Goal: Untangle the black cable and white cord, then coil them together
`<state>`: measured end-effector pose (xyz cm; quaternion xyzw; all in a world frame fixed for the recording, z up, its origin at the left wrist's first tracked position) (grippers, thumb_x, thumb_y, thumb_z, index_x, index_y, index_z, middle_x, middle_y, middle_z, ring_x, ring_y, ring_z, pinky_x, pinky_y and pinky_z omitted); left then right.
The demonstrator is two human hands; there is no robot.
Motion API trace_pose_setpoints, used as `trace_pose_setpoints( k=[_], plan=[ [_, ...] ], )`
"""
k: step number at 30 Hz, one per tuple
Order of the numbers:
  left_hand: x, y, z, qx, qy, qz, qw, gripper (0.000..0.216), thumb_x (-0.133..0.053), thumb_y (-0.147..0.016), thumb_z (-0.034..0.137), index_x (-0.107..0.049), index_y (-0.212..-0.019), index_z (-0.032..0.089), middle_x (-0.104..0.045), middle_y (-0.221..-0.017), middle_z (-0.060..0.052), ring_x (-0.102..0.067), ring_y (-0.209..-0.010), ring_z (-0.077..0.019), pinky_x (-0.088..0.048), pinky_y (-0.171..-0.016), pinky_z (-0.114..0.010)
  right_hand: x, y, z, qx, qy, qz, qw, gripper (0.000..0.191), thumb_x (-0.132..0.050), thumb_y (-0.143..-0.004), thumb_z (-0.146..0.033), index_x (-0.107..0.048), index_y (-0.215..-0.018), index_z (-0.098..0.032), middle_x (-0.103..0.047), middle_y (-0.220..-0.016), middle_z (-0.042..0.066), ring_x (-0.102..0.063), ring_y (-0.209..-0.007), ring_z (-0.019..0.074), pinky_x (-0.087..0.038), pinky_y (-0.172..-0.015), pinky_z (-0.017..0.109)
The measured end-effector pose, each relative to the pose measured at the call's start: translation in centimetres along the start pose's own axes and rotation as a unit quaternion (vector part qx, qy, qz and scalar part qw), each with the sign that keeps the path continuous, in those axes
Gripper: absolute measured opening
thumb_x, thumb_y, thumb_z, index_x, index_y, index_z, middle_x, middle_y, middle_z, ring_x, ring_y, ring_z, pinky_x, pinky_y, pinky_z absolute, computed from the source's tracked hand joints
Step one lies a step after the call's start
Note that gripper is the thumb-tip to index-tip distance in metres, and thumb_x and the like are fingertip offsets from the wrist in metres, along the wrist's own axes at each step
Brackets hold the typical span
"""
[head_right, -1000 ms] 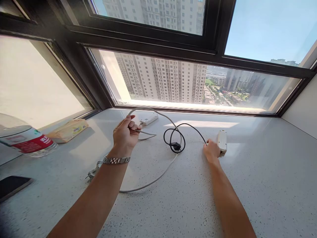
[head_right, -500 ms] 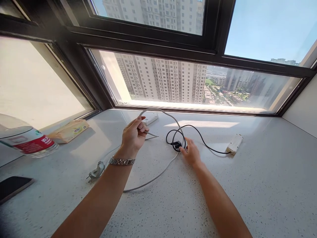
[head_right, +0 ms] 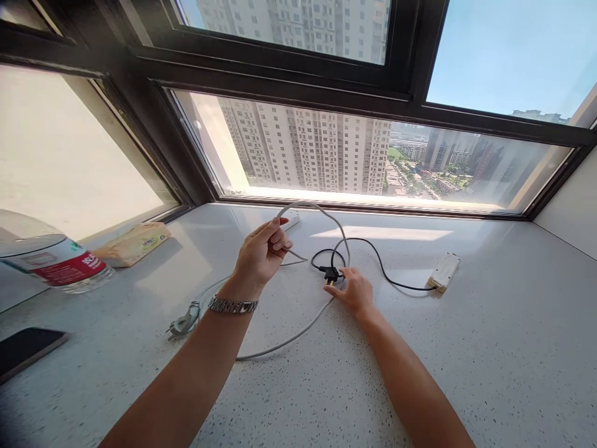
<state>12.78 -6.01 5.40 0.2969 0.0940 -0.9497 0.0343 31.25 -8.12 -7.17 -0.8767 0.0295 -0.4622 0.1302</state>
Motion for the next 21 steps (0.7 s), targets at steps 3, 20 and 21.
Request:
trace_pose_setpoints(
  k=[3, 20, 21],
  plan=[
    [-0.2, 0.2, 0.1, 0.001, -0.012, -0.021, 1.0, 0.012, -0.069, -0.074, 0.024, -0.068, -0.074, 0.012, -0.03, -0.047, 0.008, -0.029, -0.041, -0.0038, -0.035, -0.045, -0.019, -0.5, -0.4, -0.2, -0.004, 0.008, 0.022, 1.0, 0.032, -0.051, -0.09, -0.041, -0.065, -0.111, -0.021, -0.067, -0.105, 0.008, -0.063, -0.088, 0.0194, -0.043, -0.064, 0.026],
    [2.5, -0.6, 4.6, 0.027, 0.016, -0.013, 0.999, 0.049, -0.056, -0.084, 0.038, -0.029, -0.048, 0.019, -0.008, -0.04, 0.008, -0.007, -0.035, -0.0051, -0.014, -0.036, -0.022, 0.3, -2.5, 2.9, -0.03, -0.13, 0.226, 0.965, 0.042, -0.039, -0.086, -0.029, -0.052, -0.124, -0.015, -0.056, -0.121, 0.015, -0.057, -0.092, 0.0209, -0.05, -0.075, 0.034],
    [2.9, -0.6, 5.1, 0.029, 0.018, -0.015, 0.999, 0.052, -0.054, -0.085, 0.039, -0.024, -0.048, 0.019, -0.007, -0.04, 0.007, -0.006, -0.036, -0.0054, -0.014, -0.036, -0.023, 0.6, -2.6, 2.9, -0.016, -0.134, 0.232, 0.963, 0.046, -0.039, -0.087, -0.029, -0.047, -0.13, -0.016, -0.052, -0.128, 0.016, -0.057, -0.097, 0.0215, -0.05, -0.075, 0.034]
  ],
)
Point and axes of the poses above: each hand's wrist, its own y-axis away from the middle knuckle, its own x-axis out of the back of the hand, z = x × y, the point moved 2 cm from there along -y, towards the middle knuckle
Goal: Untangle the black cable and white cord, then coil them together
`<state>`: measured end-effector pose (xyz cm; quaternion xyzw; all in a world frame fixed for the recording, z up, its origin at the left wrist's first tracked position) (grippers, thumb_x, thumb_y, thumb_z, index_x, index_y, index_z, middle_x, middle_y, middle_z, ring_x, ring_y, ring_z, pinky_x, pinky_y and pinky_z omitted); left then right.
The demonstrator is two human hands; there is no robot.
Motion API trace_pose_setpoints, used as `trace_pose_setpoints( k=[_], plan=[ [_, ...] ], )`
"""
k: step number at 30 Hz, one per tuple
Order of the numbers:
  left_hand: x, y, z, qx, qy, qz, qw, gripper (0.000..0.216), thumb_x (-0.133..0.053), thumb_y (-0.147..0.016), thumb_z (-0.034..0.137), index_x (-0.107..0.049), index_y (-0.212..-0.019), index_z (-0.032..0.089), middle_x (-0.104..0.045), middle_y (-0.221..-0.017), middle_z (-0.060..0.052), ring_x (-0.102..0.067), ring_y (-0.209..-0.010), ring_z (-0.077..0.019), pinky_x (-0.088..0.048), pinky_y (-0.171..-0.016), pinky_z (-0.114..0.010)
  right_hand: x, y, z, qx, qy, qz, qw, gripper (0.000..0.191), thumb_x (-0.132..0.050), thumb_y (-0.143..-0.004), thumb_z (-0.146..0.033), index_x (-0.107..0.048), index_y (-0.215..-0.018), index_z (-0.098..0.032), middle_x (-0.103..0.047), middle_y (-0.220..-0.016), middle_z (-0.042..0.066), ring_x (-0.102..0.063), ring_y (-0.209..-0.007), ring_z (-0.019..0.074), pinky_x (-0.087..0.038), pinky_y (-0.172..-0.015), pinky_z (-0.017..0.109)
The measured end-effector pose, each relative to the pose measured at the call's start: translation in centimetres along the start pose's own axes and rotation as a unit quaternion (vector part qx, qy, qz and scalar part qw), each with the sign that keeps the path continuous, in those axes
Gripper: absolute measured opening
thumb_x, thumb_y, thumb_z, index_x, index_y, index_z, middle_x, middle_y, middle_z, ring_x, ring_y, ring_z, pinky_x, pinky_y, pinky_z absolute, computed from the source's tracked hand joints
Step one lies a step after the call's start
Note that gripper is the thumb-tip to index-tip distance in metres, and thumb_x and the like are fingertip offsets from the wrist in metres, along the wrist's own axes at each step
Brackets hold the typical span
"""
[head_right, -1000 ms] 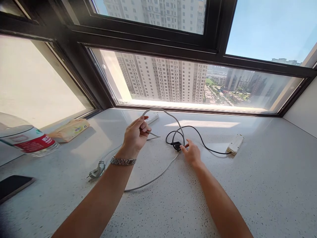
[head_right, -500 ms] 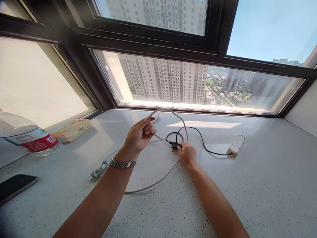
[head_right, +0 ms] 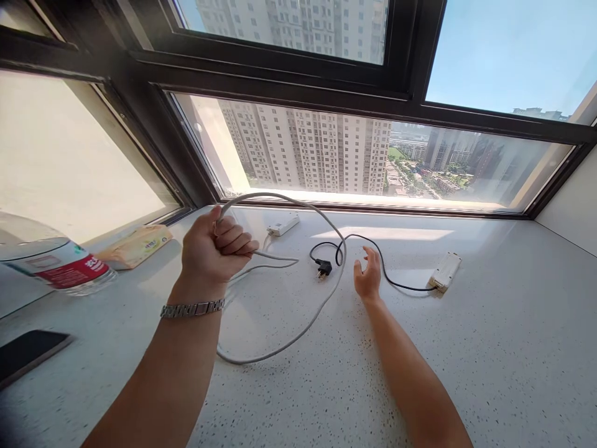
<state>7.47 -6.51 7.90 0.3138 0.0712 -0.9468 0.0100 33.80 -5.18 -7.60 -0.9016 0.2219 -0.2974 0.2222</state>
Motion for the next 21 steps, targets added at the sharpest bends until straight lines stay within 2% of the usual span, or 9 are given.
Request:
trace_pose_setpoints(
  k=[2, 4, 5, 8, 10, 13, 16, 19, 21],
  plan=[
    [0.8, 0.2, 0.9, -0.004, 0.008, 0.001, 1.0, 0.054, -0.05, -0.087, 0.039, -0.019, -0.048, 0.019, -0.005, -0.041, 0.006, -0.005, -0.037, -0.006, -0.014, -0.037, -0.024, 0.1, -0.5, -0.5, 0.045, 0.007, -0.018, 0.999, 0.053, -0.037, -0.089, -0.029, -0.034, -0.141, -0.02, -0.04, -0.142, 0.016, -0.054, -0.109, 0.023, -0.049, -0.08, 0.036],
    [1.7, 0.2, 1.6, -0.024, 0.018, 0.022, 0.999, 0.052, -0.049, -0.088, 0.038, -0.019, -0.049, 0.019, -0.007, -0.041, 0.006, -0.005, -0.039, -0.0067, -0.015, -0.039, -0.025, -0.2, -1.3, -1.4, 0.099, 0.048, -0.07, 0.991, 0.058, -0.037, -0.09, -0.026, -0.025, -0.147, -0.022, -0.031, -0.15, 0.014, -0.048, -0.12, 0.025, -0.047, -0.087, 0.038],
    [2.2, 0.1, 1.8, -0.04, 0.024, 0.044, 0.998, 0.051, -0.049, -0.088, 0.037, -0.02, -0.049, 0.019, -0.008, -0.041, 0.005, -0.006, -0.039, -0.007, -0.016, -0.039, -0.025, -0.6, -1.7, -2.0, 0.126, 0.081, -0.107, 0.983, 0.059, -0.04, -0.09, -0.026, -0.026, -0.147, -0.023, -0.031, -0.15, 0.012, -0.045, -0.123, 0.0264, -0.046, -0.09, 0.04],
    [3.6, -0.3, 2.2, -0.093, 0.078, 0.149, 0.981, 0.045, -0.046, -0.088, 0.028, -0.026, -0.049, 0.019, -0.013, -0.042, 0.005, -0.012, -0.04, -0.008, -0.021, -0.041, -0.025, -1.6, -3.0, -3.6, 0.189, 0.192, -0.232, 0.935, 0.052, -0.053, -0.087, -0.03, -0.043, -0.138, -0.026, -0.043, -0.142, 0.011, -0.047, -0.121, 0.0299, -0.043, -0.091, 0.042],
    [4.4, -0.7, 2.5, -0.126, 0.146, 0.22, 0.956, 0.04, -0.039, -0.089, 0.02, -0.028, -0.051, 0.019, -0.017, -0.043, 0.004, -0.019, -0.039, -0.0082, -0.026, -0.044, -0.025, -1.7, -3.7, -4.3, 0.206, 0.244, -0.272, 0.908, 0.041, -0.062, -0.084, -0.037, -0.058, -0.123, -0.024, -0.055, -0.127, 0.012, -0.053, -0.109, 0.0287, -0.044, -0.085, 0.039],
    [5.7, -1.3, 2.9, -0.177, 0.212, 0.283, 0.919, 0.035, -0.034, -0.089, 0.017, -0.027, -0.055, 0.017, -0.026, -0.046, 0.002, -0.035, -0.044, -0.0083, -0.033, -0.05, -0.026, -0.8, -3.8, -4.3, 0.186, 0.287, -0.285, 0.896, 0.028, -0.066, -0.081, -0.047, -0.069, -0.086, -0.019, -0.063, -0.094, 0.01, -0.057, -0.088, 0.0237, -0.042, -0.068, 0.031],
    [6.9, -2.0, 2.4, -0.193, 0.163, 0.347, 0.903, 0.026, -0.039, -0.088, 0.023, -0.032, -0.063, 0.019, -0.037, -0.052, 0.002, -0.045, -0.054, -0.0109, -0.036, -0.056, -0.027, 1.0, -2.5, -3.3, 0.135, 0.281, -0.292, 0.904, 0.04, -0.06, -0.083, -0.052, -0.062, -0.061, -0.018, -0.059, -0.073, 0.006, -0.053, -0.072, 0.0179, -0.031, -0.054, 0.026],
    [7.6, -2.9, 0.4, -0.115, 0.023, 0.386, 0.915, 0.017, -0.042, -0.089, 0.024, -0.041, -0.073, 0.02, -0.045, -0.064, 0.002, -0.05, -0.064, -0.0119, -0.039, -0.061, -0.028, 2.8, 0.0, -2.1, 0.075, 0.23, -0.289, 0.926, 0.049, -0.056, -0.084, -0.051, -0.047, -0.05, -0.018, -0.049, -0.059, 0.001, -0.041, -0.054, 0.0112, -0.021, -0.049, 0.026],
    [7.9, -3.3, -0.9, -0.068, -0.046, 0.398, 0.914, 0.008, -0.046, -0.087, 0.02, -0.045, -0.079, 0.021, -0.047, -0.073, 0.0, -0.051, -0.069, -0.0131, -0.04, -0.065, -0.029, 3.6, 1.6, -1.4, 0.025, 0.176, -0.298, 0.938, 0.054, -0.052, -0.085, -0.051, -0.033, -0.046, -0.018, -0.034, -0.049, -0.003, -0.027, -0.046, 0.0085, -0.016, -0.047, 0.026]
  ],
)
Point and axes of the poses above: each hand's wrist, its own y-axis away from the middle knuckle, its own x-axis out of the back of the hand, z = x × y, the point moved 2 cm from there along -y, towards the middle knuckle
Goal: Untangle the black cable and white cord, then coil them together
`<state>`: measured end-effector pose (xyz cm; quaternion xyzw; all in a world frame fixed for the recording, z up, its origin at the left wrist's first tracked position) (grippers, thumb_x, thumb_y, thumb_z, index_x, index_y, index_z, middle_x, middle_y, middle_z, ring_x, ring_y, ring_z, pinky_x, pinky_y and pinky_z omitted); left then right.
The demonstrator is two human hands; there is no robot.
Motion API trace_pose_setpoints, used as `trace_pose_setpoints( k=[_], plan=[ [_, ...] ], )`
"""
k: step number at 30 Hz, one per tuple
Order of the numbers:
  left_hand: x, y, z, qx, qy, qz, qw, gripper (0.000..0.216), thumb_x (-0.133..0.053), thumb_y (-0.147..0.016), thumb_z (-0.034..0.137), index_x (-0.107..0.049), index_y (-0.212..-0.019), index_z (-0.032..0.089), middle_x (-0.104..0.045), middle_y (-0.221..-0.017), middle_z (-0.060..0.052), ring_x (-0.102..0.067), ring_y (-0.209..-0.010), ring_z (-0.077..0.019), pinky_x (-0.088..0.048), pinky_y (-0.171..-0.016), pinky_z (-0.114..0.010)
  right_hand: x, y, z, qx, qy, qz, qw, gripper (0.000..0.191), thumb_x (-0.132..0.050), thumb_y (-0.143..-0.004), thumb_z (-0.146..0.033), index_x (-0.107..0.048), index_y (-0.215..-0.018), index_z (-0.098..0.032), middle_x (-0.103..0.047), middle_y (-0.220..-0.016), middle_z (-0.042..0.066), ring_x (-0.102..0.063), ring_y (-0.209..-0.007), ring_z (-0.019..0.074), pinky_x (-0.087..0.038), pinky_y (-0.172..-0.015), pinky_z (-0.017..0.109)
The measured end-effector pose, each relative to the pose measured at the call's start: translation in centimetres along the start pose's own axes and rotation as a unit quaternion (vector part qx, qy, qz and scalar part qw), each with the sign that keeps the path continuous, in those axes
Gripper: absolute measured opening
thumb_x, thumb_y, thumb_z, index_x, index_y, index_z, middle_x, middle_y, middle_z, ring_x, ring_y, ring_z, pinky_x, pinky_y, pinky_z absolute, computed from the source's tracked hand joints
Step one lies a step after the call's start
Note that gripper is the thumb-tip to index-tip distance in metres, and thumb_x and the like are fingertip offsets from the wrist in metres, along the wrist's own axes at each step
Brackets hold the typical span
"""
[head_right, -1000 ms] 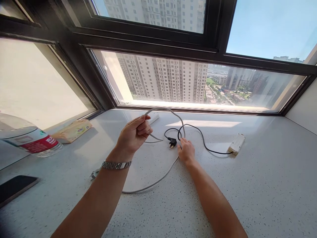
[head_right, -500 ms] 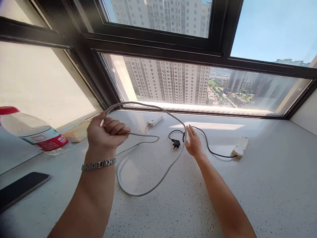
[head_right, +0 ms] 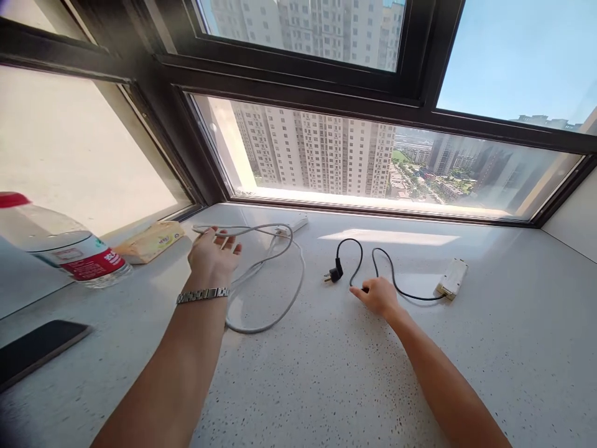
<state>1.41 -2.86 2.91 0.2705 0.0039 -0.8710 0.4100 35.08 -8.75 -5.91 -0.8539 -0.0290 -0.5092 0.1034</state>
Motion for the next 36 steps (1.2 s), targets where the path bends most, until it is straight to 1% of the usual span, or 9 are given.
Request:
trace_pose_setpoints(
  k=[3, 6, 9, 12, 15, 18, 25, 32, 36],
  plan=[
    [0.1, 0.3, -0.7, -0.04, -0.027, 0.05, 0.998, 0.023, -0.058, -0.077, 0.012, -0.045, -0.094, 0.022, -0.048, -0.088, -0.002, -0.051, -0.085, -0.0162, -0.042, -0.073, -0.032, -0.9, 1.9, 0.6, -0.027, -0.124, -0.013, 0.992, 0.057, -0.047, -0.084, -0.055, -0.02, -0.048, -0.02, -0.016, -0.048, -0.006, -0.014, -0.045, 0.0075, -0.012, -0.046, 0.026],
    [0.2, 2.6, 0.0, -0.299, -0.11, 0.037, 0.947, 0.036, -0.064, -0.071, 0.009, -0.048, -0.101, 0.02, -0.051, -0.103, -0.005, -0.048, -0.105, -0.0197, -0.04, -0.088, -0.032, -1.4, 2.9, 0.5, -0.026, -0.25, -0.006, 0.968, 0.057, -0.045, -0.082, -0.061, -0.02, -0.049, -0.021, -0.017, -0.049, -0.006, -0.015, -0.045, 0.0069, -0.014, -0.044, 0.025],
    [0.2, 7.3, -1.3, -0.541, -0.28, -0.247, 0.754, 0.018, -0.056, -0.084, 0.024, -0.06, -0.1, 0.019, -0.061, -0.103, -0.007, -0.054, -0.105, -0.0228, -0.039, -0.093, -0.036, -1.4, 3.5, -0.1, -0.021, -0.341, 0.017, 0.94, 0.059, -0.044, -0.081, -0.066, -0.026, -0.047, -0.021, -0.022, -0.047, -0.005, -0.019, -0.043, 0.0065, -0.018, -0.043, 0.024],
    [2.0, 11.0, -6.2, -0.511, -0.466, -0.548, 0.47, 0.035, -0.051, -0.089, 0.042, -0.061, -0.117, 0.024, -0.063, -0.12, -0.007, -0.051, -0.119, -0.0249, -0.031, -0.105, -0.04, -1.1, 4.3, -0.6, -0.04, -0.411, 0.041, 0.91, 0.06, -0.044, -0.08, -0.07, -0.03, -0.048, -0.021, -0.022, -0.045, -0.006, -0.018, -0.041, 0.006, -0.018, -0.039, 0.023],
    [3.9, 10.4, -10.2, -0.434, -0.577, -0.596, 0.352, 0.051, -0.038, -0.093, 0.049, -0.053, -0.13, 0.019, -0.052, -0.137, -0.011, -0.041, -0.132, -0.0256, -0.023, -0.111, -0.04, -0.9, 5.2, -1.0, -0.053, -0.461, 0.076, 0.882, 0.06, -0.047, -0.078, -0.072, -0.03, -0.049, -0.022, -0.021, -0.044, -0.007, -0.016, -0.039, 0.0056, -0.016, -0.037, 0.023],
    [3.2, 7.4, -11.9, -0.384, -0.626, -0.566, 0.376, 0.062, -0.035, -0.091, 0.051, -0.046, -0.136, 0.011, -0.039, -0.147, -0.018, -0.034, -0.137, -0.0279, -0.022, -0.112, -0.042, -0.9, 6.0, -1.2, -0.041, -0.478, 0.104, 0.871, 0.061, -0.047, -0.077, -0.073, -0.028, -0.049, -0.022, -0.023, -0.045, -0.007, -0.018, -0.04, 0.0056, -0.017, -0.037, 0.022],
    [0.1, 9.5, -10.6, -0.297, -0.497, -0.524, 0.625, 0.049, -0.045, -0.085, 0.058, -0.071, -0.082, 0.016, -0.071, -0.093, -0.014, -0.063, -0.092, -0.028, -0.043, -0.089, -0.038, -0.8, 6.6, -2.0, 0.016, -0.453, 0.165, 0.876, 0.058, -0.042, -0.085, -0.067, -0.029, -0.051, -0.021, -0.026, -0.046, -0.006, -0.021, -0.043, 0.0067, -0.02, -0.04, 0.022],
    [0.2, 17.4, -12.3, 0.299, -0.223, -0.529, 0.762, 0.054, -0.039, -0.091, 0.057, -0.067, -0.087, 0.011, -0.068, -0.082, -0.012, -0.063, -0.07, -0.0159, -0.048, -0.063, -0.024, -0.5, 7.4, -3.4, 0.164, -0.296, 0.137, 0.931, 0.053, -0.035, -0.092, -0.056, -0.035, -0.054, -0.02, -0.032, -0.05, -0.005, -0.029, -0.047, 0.0077, -0.024, -0.047, 0.023],
    [-2.3, 17.0, -10.9, 0.363, -0.093, -0.408, 0.833, 0.028, -0.05, -0.092, 0.038, -0.06, -0.092, 0.012, -0.057, -0.065, -0.001, -0.053, -0.05, -0.0082, -0.046, -0.05, -0.018, -0.9, 7.9, -3.9, 0.261, -0.163, 0.08, 0.948, 0.051, -0.035, -0.095, -0.05, -0.044, -0.056, -0.018, -0.039, -0.053, -0.003, -0.031, -0.048, 0.0077, -0.023, -0.049, 0.023]
  ],
)
Point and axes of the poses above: each hand's wrist, its own y-axis away from the middle knuckle, its own x-axis out of the back of the hand, z = x × y, the point moved 2 cm from there along -y, towards the middle knuckle
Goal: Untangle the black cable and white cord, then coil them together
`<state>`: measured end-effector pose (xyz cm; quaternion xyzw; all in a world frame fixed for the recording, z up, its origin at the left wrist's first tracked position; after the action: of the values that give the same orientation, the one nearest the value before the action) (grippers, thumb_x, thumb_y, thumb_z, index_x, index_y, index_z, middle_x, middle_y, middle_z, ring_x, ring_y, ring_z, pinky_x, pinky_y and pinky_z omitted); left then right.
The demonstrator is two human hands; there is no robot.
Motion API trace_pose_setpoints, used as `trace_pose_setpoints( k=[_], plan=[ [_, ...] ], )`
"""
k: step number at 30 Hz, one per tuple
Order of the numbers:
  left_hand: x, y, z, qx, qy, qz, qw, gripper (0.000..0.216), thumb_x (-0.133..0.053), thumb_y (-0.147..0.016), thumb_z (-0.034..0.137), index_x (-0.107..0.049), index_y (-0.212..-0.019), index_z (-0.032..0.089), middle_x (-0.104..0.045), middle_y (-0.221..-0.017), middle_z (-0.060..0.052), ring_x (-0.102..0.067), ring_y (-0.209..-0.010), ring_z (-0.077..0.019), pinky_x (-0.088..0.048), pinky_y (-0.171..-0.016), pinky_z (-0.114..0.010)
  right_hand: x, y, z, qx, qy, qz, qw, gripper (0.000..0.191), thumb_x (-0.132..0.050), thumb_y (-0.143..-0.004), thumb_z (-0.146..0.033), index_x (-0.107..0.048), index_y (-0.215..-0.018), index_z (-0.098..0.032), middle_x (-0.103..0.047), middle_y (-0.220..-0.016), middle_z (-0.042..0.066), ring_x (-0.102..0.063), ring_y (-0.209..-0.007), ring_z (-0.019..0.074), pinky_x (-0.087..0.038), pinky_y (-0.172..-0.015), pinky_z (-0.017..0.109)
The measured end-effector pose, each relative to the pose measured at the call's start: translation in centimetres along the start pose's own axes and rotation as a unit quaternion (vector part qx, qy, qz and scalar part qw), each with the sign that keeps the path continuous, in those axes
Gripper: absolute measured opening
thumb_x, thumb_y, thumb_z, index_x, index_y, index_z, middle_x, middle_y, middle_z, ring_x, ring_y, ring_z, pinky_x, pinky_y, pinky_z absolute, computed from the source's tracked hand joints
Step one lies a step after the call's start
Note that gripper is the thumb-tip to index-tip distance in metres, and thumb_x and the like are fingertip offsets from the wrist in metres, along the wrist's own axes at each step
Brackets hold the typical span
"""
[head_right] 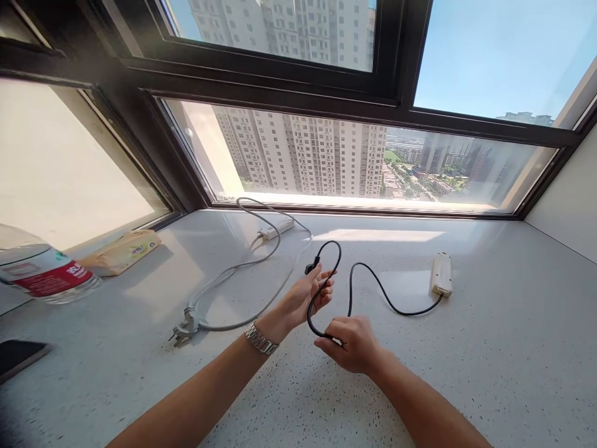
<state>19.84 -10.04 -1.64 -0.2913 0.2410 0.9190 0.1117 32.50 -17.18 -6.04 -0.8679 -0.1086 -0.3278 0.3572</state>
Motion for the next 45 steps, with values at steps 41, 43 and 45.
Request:
trace_pose_setpoints(
  k=[41, 43, 45],
  plan=[
    [5.4, -5.4, 4.4, -0.076, 0.08, 0.158, 0.981, 0.025, -0.042, -0.074, -0.007, -0.044, -0.078, 0.017, -0.049, -0.059, 0.003, -0.054, -0.048, -0.0078, -0.048, -0.05, -0.018, 8.6, 2.7, 6.1, -0.316, 0.473, -0.021, 0.822, 0.042, -0.046, -0.093, -0.043, -0.077, -0.077, -0.019, -0.069, -0.079, 0.015, -0.054, -0.083, 0.0277, -0.036, -0.07, 0.041],
    [5.6, -5.3, 4.9, -0.068, 0.086, 0.139, 0.984, 0.028, -0.038, -0.072, -0.009, -0.04, -0.078, 0.018, -0.048, -0.061, 0.003, -0.049, -0.043, -0.0051, -0.046, -0.046, -0.015, 8.1, 2.6, 5.8, -0.298, 0.472, -0.026, 0.829, 0.041, -0.049, -0.092, -0.043, -0.076, -0.074, -0.018, -0.068, -0.075, 0.015, -0.055, -0.081, 0.0277, -0.036, -0.069, 0.04],
    [5.4, -4.9, 5.3, -0.048, 0.086, 0.105, 0.99, 0.029, -0.036, -0.071, -0.01, -0.038, -0.078, 0.018, -0.048, -0.064, 0.003, -0.041, -0.038, -0.0024, -0.038, -0.038, -0.011, 7.7, 2.4, 5.1, -0.279, 0.466, -0.025, 0.839, 0.035, -0.054, -0.089, -0.041, -0.075, -0.073, -0.018, -0.068, -0.076, 0.014, -0.055, -0.083, 0.0285, -0.036, -0.071, 0.041]
  ],
)
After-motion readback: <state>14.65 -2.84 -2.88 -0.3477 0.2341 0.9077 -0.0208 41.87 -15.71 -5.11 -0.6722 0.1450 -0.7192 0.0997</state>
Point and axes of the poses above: each hand's wrist, its own y-axis away from the middle knuckle, its own x-axis out of the back of the hand, z = x × y, the point moved 2 cm from there along -y, towards the middle knuckle
